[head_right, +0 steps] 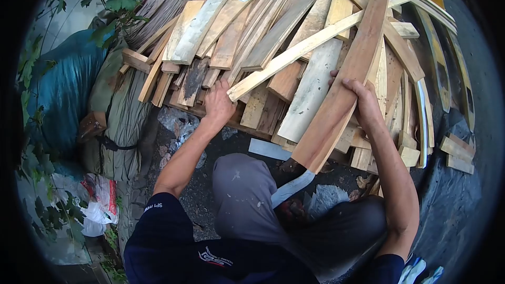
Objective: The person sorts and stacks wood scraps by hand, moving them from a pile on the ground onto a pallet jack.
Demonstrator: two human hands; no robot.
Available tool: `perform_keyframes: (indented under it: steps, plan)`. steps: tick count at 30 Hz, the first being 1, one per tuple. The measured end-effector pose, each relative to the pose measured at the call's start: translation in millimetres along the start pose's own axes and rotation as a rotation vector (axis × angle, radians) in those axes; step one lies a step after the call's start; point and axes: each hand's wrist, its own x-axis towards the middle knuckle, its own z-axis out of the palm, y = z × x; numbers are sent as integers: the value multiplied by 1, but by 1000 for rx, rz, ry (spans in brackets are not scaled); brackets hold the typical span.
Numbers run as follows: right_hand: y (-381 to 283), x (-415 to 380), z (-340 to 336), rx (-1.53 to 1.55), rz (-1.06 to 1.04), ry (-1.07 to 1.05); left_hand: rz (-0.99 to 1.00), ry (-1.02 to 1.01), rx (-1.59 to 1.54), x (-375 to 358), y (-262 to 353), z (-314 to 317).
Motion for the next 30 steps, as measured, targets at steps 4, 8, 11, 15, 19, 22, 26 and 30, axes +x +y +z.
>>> perform_keyframes:
  steps: [4, 8, 11, 15, 19, 22, 26, 30]
  plan:
    - [3, 0, -3, 31, -6, 7, 77, -15, -244, 7, -25, -22]
    - [-1, -3, -1, 5, 64, 38, 35, -55, -493, 13, -21, -84]
    - [2, 1, -12, -31, -5, 4, -44, -193, -1069, 20, -37, -108]
    - [4, 6, -14, -9, -30, -12, -400, -280, -1652, 15, -64, -182]
    - [24, 16, -22, -226, -127, 249, -271, -165, -1536, -43, -36, -230]
    - [14, 10, -9, -171, -220, 228, -187, -90, -1529, -66, -24, -244]
    - [-10, 13, -4, -58, -351, 116, -23, -138, -1610, -63, 13, -251]
    - [-48, 1, -7, 435, -401, 98, -43, -128, -1859, -44, 92, -237]
